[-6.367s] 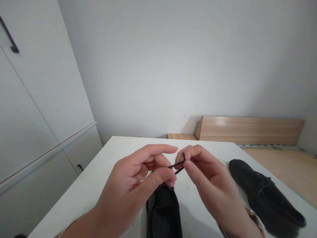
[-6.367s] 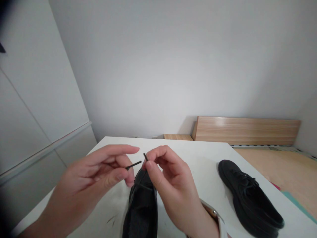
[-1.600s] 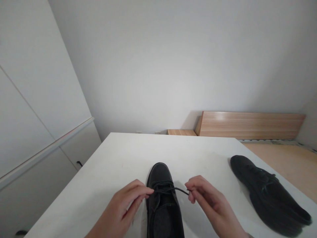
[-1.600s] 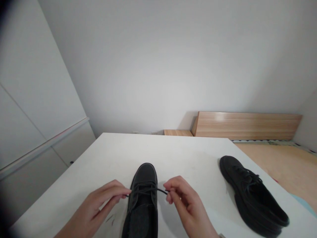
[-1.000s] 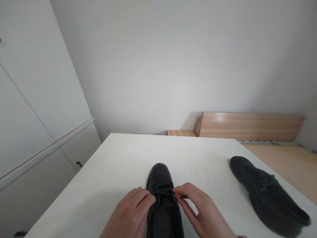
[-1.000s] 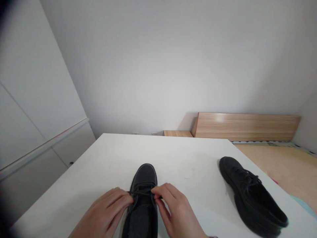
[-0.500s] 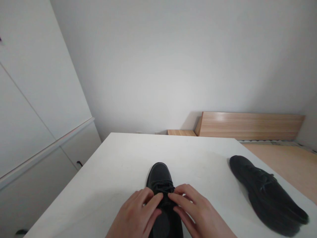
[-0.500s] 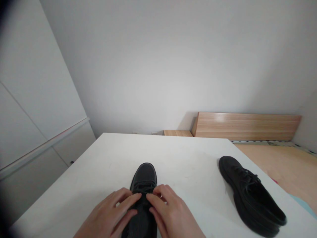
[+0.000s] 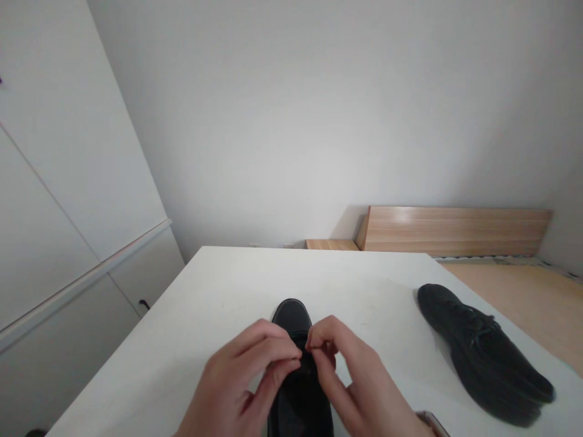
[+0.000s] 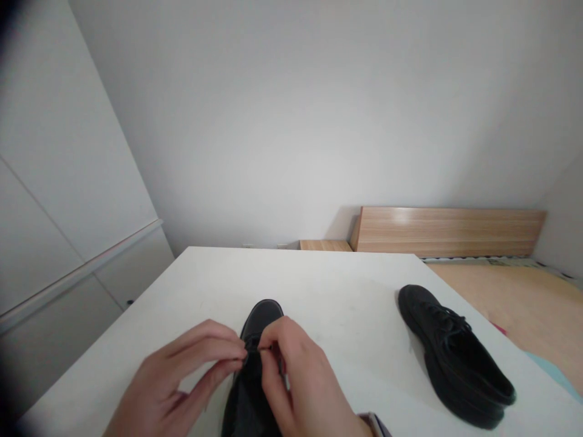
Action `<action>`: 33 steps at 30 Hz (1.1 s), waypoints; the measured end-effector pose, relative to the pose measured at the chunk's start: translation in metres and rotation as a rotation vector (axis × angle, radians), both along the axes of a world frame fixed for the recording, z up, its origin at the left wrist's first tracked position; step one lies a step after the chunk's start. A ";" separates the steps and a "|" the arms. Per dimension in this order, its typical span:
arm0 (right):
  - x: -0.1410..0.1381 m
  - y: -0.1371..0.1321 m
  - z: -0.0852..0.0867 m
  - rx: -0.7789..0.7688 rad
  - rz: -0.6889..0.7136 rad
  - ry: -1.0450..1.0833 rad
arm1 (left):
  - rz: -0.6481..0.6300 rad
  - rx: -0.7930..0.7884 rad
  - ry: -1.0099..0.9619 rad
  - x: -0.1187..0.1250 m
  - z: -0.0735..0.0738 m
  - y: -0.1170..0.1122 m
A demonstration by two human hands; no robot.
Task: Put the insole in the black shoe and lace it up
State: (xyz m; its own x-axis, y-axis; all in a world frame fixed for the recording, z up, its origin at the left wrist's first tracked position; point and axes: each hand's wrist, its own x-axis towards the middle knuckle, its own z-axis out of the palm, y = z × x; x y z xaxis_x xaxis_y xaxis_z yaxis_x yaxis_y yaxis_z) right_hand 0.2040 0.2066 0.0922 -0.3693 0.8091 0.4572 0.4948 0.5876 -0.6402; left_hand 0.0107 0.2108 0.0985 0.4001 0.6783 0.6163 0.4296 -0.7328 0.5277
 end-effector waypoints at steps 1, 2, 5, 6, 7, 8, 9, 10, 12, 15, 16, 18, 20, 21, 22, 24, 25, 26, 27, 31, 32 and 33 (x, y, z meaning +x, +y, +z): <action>-0.001 0.000 0.004 -0.033 -0.015 0.126 | -0.015 0.007 -0.080 0.000 0.007 0.001; -0.002 0.000 0.006 -0.063 -0.034 0.231 | -0.022 0.008 -0.139 0.000 0.011 0.002; -0.006 0.000 0.010 -0.210 -0.014 0.401 | -0.016 -0.039 -0.236 0.004 0.013 0.006; -0.008 0.000 0.010 -0.279 0.027 0.423 | -0.012 -0.065 -0.258 0.006 0.011 0.008; -0.009 0.000 0.010 -0.337 0.074 0.438 | -0.004 -0.088 -0.283 0.008 0.009 0.009; -0.011 0.000 0.011 -0.377 0.116 0.451 | 0.001 -0.105 -0.311 0.009 0.006 0.010; -0.012 0.000 0.011 -0.400 0.143 0.463 | 0.001 -0.121 -0.338 0.011 0.004 0.011; -0.012 0.001 0.012 -0.413 0.157 0.474 | -0.002 -0.136 -0.363 0.011 0.002 0.011; -0.013 0.002 0.014 -0.449 0.158 0.495 | -0.010 -0.167 -0.407 0.012 -0.002 0.012; -0.014 0.004 0.014 -0.568 0.188 0.513 | -0.039 -0.212 -0.461 0.012 -0.007 0.013; -0.014 0.005 0.014 -0.595 0.198 0.518 | -0.056 -0.230 -0.479 0.012 -0.010 0.013; -0.015 0.006 0.013 -0.601 0.199 0.536 | -0.101 -0.283 -0.526 0.012 -0.015 0.013; -0.014 0.007 0.013 -0.551 0.165 0.556 | -0.129 -0.371 -0.557 0.011 -0.020 0.014; -0.014 0.007 0.014 -0.518 0.144 0.559 | -0.136 -0.420 -0.538 0.011 -0.023 0.014; -0.013 0.007 0.015 -0.486 0.126 0.560 | -0.135 -0.467 -0.496 0.011 -0.025 0.014; -0.011 0.008 0.016 -0.422 0.092 0.583 | -0.108 -0.550 -0.377 0.011 -0.030 0.015; -0.011 0.008 0.017 -0.386 0.075 0.609 | -0.088 -0.588 -0.341 0.011 -0.032 0.016; -0.010 0.007 0.017 -0.346 0.054 0.641 | -0.069 -0.631 -0.334 0.012 -0.033 0.017; -0.010 0.007 0.017 -0.303 0.036 0.671 | -0.052 -0.680 -0.351 0.014 -0.034 0.018; -0.012 0.007 0.016 -0.169 0.058 0.641 | -0.056 -0.769 -0.397 0.021 -0.035 0.019; -0.013 0.007 0.016 -0.151 0.075 0.598 | -0.063 -0.742 -0.374 0.023 -0.035 0.019; -0.014 0.008 0.016 -0.138 0.082 0.551 | -0.072 -0.705 -0.352 0.025 -0.035 0.018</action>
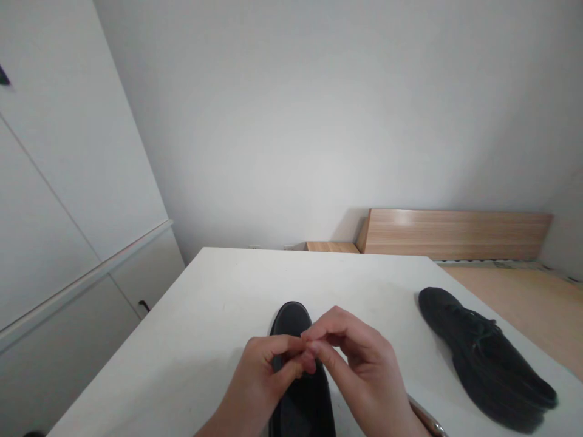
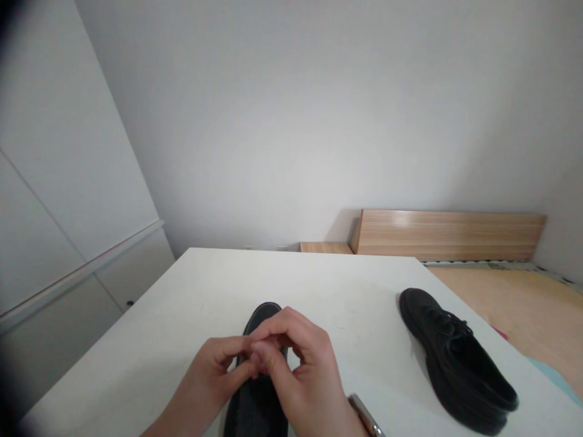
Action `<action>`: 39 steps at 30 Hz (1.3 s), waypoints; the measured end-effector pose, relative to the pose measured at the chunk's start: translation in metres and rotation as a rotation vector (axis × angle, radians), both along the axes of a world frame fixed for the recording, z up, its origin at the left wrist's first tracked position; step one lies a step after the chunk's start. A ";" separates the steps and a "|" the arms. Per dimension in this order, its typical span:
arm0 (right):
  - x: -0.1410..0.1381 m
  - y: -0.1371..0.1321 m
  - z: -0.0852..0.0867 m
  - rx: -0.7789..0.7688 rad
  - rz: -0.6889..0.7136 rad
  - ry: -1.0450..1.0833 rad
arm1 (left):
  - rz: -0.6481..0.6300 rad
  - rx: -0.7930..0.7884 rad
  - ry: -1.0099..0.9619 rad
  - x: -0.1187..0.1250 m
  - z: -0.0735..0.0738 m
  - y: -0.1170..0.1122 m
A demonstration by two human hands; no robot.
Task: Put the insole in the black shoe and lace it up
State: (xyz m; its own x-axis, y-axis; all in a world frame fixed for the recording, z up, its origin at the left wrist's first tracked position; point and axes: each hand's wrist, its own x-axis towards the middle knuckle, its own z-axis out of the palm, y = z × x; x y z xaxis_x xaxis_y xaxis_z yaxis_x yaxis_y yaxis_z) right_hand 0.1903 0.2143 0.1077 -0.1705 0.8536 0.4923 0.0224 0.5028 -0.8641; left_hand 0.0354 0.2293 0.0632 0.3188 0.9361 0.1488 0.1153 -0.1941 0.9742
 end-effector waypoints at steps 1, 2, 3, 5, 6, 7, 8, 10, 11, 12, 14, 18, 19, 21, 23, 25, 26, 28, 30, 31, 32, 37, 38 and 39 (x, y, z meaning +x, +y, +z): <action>-0.001 0.000 0.000 0.007 0.001 -0.048 | -0.010 0.035 0.014 0.001 0.000 -0.001; -0.001 0.001 0.001 0.007 0.001 -0.094 | -0.020 0.063 0.020 0.002 0.000 -0.001; -0.002 0.001 0.002 0.008 0.004 -0.131 | -0.029 0.082 0.018 0.002 -0.001 -0.002; -0.002 0.002 0.005 0.019 0.033 -0.189 | -0.048 0.099 0.018 0.001 -0.001 -0.003; -0.001 0.002 0.006 0.027 0.056 -0.201 | -0.046 0.108 0.029 0.000 0.000 -0.003; 0.001 0.003 0.007 0.040 0.073 -0.204 | -0.040 0.125 0.041 -0.001 0.001 -0.003; 0.003 0.003 0.006 0.050 0.077 -0.199 | -0.040 0.152 0.057 -0.002 0.002 -0.003; 0.008 0.005 0.002 0.038 0.041 -0.199 | -0.060 0.256 0.097 -0.006 0.005 -0.004; 0.011 0.006 -0.001 0.018 0.015 -0.214 | -0.076 0.341 0.125 -0.008 0.006 -0.004; 0.014 0.007 -0.004 -0.008 -0.004 -0.246 | -0.094 0.452 0.163 -0.010 0.007 -0.004; 0.019 0.008 -0.012 -0.062 0.010 -0.355 | -0.092 0.719 0.271 -0.014 0.007 -0.005; 0.022 0.009 -0.023 -0.111 0.114 -0.536 | -0.013 1.131 0.463 -0.018 -0.002 -0.006; 0.022 0.009 -0.024 -0.127 0.119 -0.534 | 0.008 1.174 0.486 -0.018 -0.005 -0.006; 0.021 0.010 -0.027 -0.160 0.106 -0.484 | 0.041 1.213 0.502 -0.018 -0.010 -0.006; 0.020 0.011 -0.028 -0.165 0.075 -0.436 | 0.074 1.197 0.487 -0.018 -0.011 -0.006; 0.021 0.011 -0.029 -0.128 0.019 -0.424 | 0.111 1.136 0.444 -0.018 -0.010 -0.005; 0.023 0.011 -0.029 -0.095 -0.017 -0.438 | 0.123 1.086 0.419 -0.020 -0.009 -0.005; 0.029 0.011 -0.032 -0.022 -0.095 -0.496 | 0.124 0.965 0.367 -0.024 -0.009 -0.006; 0.039 0.010 -0.037 0.023 -0.161 -0.557 | 0.097 0.832 0.330 -0.030 -0.013 -0.007; 0.045 0.009 -0.041 0.028 -0.184 -0.574 | 0.082 0.769 0.315 -0.033 -0.016 -0.007; 0.050 0.008 -0.044 0.022 -0.201 -0.578 | 0.072 0.700 0.303 -0.036 -0.019 -0.008; 0.061 -0.002 -0.051 0.008 -0.224 -0.519 | 0.051 0.305 0.142 -0.031 -0.025 -0.011; 0.060 -0.004 -0.049 0.028 -0.212 -0.508 | 0.040 0.237 0.105 -0.026 -0.023 -0.010; 0.057 -0.006 -0.046 0.052 -0.189 -0.501 | 0.026 0.178 0.077 -0.021 -0.020 -0.008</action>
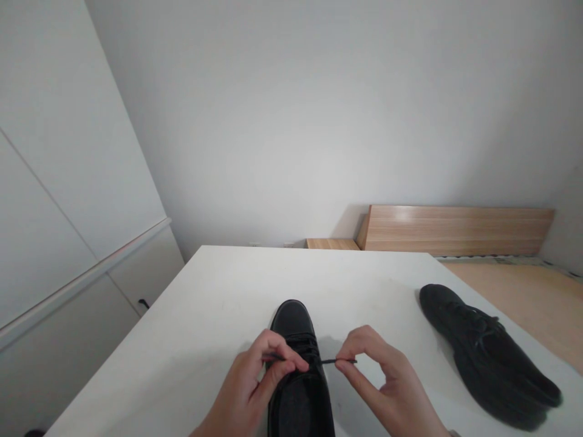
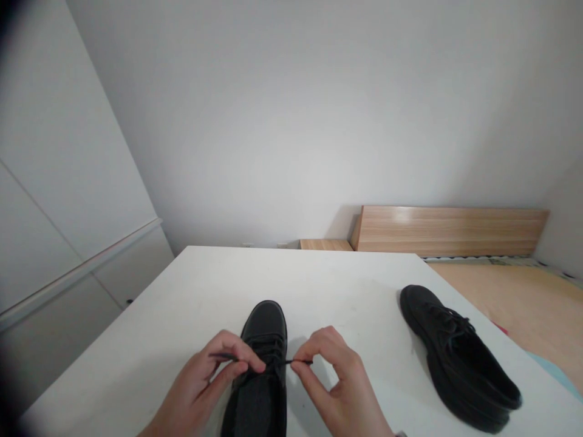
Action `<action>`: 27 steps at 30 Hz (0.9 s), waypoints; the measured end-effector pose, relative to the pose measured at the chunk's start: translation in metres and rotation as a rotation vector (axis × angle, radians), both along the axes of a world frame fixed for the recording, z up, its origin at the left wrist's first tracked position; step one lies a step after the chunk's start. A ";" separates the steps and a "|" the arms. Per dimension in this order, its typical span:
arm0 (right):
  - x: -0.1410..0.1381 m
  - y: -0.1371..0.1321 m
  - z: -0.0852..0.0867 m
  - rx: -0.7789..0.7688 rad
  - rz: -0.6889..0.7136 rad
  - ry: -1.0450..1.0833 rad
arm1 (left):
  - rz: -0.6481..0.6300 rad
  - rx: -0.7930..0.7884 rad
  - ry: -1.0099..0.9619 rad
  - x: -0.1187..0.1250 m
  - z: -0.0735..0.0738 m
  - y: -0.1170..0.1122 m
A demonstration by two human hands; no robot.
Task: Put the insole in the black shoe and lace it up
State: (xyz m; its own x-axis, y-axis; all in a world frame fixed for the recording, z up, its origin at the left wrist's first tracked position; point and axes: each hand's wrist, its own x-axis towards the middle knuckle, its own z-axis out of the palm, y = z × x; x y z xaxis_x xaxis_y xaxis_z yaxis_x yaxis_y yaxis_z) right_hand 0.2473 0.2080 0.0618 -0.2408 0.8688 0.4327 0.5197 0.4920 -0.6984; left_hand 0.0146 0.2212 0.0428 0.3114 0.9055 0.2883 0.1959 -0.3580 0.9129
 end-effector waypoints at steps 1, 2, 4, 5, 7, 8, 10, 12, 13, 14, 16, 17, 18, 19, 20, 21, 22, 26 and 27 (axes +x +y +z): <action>-0.003 -0.001 0.004 0.023 0.035 0.001 | -0.015 -0.051 -0.013 0.006 0.003 0.002; -0.007 -0.002 0.007 0.053 0.072 -0.004 | -0.032 -0.087 -0.012 0.012 0.006 0.005; -0.015 -0.003 0.013 0.134 0.129 -0.014 | -0.071 -0.087 0.037 0.020 0.012 0.010; -0.019 -0.002 0.015 0.175 0.142 -0.015 | -0.082 -0.047 0.074 0.023 0.013 0.012; -0.025 -0.001 0.017 0.227 0.154 -0.002 | -0.079 0.074 0.145 0.025 0.015 0.013; -0.027 0.000 0.016 0.234 0.154 0.008 | -0.069 0.124 0.165 0.025 0.016 0.013; -0.030 0.002 0.014 0.220 0.146 0.008 | -0.051 0.149 0.169 0.023 0.017 0.011; -0.030 0.004 0.011 0.202 0.144 -0.030 | -0.038 0.104 0.159 0.019 0.017 0.009; -0.029 0.004 0.009 0.197 0.143 -0.056 | -0.029 0.080 0.154 0.017 0.017 0.008; -0.029 0.005 0.007 0.202 0.144 -0.080 | -0.021 0.062 0.154 0.016 0.017 0.008; -0.027 0.005 0.003 0.238 0.131 -0.109 | -0.006 0.048 0.167 0.013 0.016 0.007; -0.025 0.005 0.002 0.265 0.117 -0.115 | 0.001 0.044 0.173 0.013 0.015 0.007; -0.024 0.004 0.001 0.291 0.106 -0.121 | 0.006 0.033 0.175 0.012 0.014 0.007; -0.022 0.004 0.000 0.312 0.105 -0.130 | 0.009 0.014 0.171 0.012 0.014 0.007; -0.021 0.004 0.000 0.326 0.118 -0.142 | 0.011 -0.013 0.159 0.013 0.014 0.008; -0.020 0.003 0.001 0.335 0.140 -0.160 | 0.011 -0.039 0.140 0.013 0.013 0.008; -0.018 0.003 0.002 0.339 0.165 -0.183 | 0.006 -0.062 0.122 0.014 0.013 0.008; -0.015 0.003 0.006 0.310 0.213 -0.289 | -0.009 0.018 0.098 0.018 0.010 0.006; -0.015 0.003 0.006 0.284 0.205 -0.290 | -0.011 0.088 0.100 0.019 0.009 0.005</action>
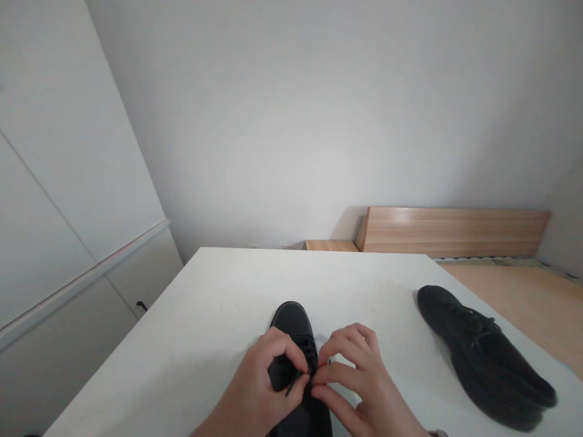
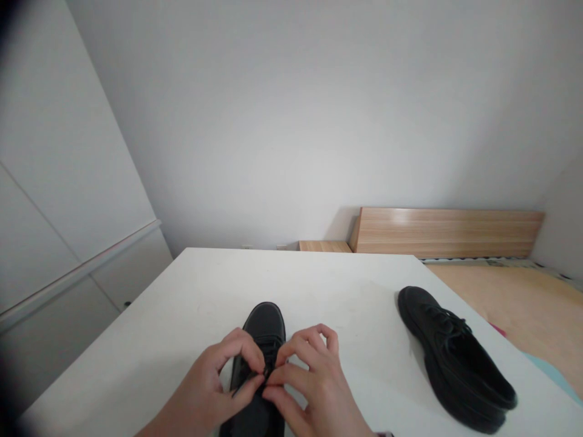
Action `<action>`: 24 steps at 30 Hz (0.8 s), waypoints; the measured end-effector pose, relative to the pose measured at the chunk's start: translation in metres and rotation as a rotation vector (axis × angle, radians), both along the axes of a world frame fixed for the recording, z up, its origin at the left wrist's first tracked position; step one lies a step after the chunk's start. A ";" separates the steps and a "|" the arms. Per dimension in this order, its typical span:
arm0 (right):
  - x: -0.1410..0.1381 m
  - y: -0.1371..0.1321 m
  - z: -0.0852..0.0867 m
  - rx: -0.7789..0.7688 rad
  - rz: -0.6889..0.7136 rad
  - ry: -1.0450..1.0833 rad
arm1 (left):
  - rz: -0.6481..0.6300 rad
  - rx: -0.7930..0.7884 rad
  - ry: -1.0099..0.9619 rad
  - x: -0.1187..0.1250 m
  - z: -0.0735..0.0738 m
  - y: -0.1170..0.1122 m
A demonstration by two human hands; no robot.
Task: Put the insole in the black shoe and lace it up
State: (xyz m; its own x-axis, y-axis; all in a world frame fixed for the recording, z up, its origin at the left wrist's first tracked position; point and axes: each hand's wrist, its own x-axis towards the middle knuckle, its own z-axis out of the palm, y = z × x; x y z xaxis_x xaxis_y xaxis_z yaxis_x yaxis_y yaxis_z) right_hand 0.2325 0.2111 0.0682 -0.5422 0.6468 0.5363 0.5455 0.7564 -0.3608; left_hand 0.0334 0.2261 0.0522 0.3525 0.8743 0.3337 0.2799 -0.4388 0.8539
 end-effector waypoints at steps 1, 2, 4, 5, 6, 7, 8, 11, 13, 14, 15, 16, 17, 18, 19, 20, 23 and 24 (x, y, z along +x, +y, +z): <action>-0.001 0.000 0.000 -0.033 -0.012 0.021 | -0.008 0.086 0.001 0.001 -0.001 -0.001; -0.002 0.000 -0.001 -0.073 -0.022 0.060 | -0.017 0.185 0.003 0.003 -0.002 -0.002; -0.006 0.000 -0.005 -0.173 -0.027 0.161 | -0.029 0.382 0.033 0.005 -0.003 -0.004; -0.008 0.000 -0.007 -0.223 -0.025 0.204 | -0.026 0.472 0.064 0.006 -0.004 -0.004; -0.011 0.001 -0.008 -0.267 -0.023 0.234 | -0.011 0.554 0.102 0.007 -0.005 -0.004; -0.014 0.002 -0.009 -0.304 -0.027 0.252 | 0.010 0.625 0.145 0.008 -0.006 -0.004; -0.017 0.003 -0.010 -0.334 -0.037 0.263 | 0.032 0.688 0.188 0.008 -0.007 -0.004; -0.022 0.008 -0.008 -0.401 -0.082 0.288 | 0.080 0.830 0.264 0.009 -0.013 -0.002; -0.021 0.012 -0.006 -0.458 -0.095 0.290 | 0.089 0.878 0.284 0.009 -0.017 -0.001; -0.020 0.013 -0.006 -0.485 -0.092 0.287 | 0.093 0.889 0.286 0.009 -0.018 -0.001; -0.019 0.014 -0.005 -0.504 -0.087 0.287 | 0.098 0.896 0.282 0.009 -0.019 -0.001; -0.017 0.015 -0.005 -0.511 -0.080 0.288 | 0.101 0.901 0.275 0.009 -0.019 -0.001; -0.017 0.015 -0.006 -0.503 -0.076 0.293 | 0.107 0.903 0.264 0.008 -0.019 -0.001; -0.016 0.014 -0.007 -0.482 -0.075 0.301 | 0.112 0.901 0.251 0.007 -0.018 -0.002; -0.016 0.014 -0.009 -0.452 -0.079 0.311 | 0.116 0.897 0.235 0.005 -0.016 -0.002; -0.016 0.013 -0.010 -0.411 -0.088 0.322 | 0.117 0.896 0.217 0.003 -0.015 -0.003; -0.020 0.012 -0.016 -0.259 -0.152 0.330 | 0.104 0.862 0.171 -0.003 -0.016 -0.007; -0.021 0.011 -0.018 -0.216 -0.181 0.322 | 0.096 0.840 0.159 -0.005 -0.017 -0.009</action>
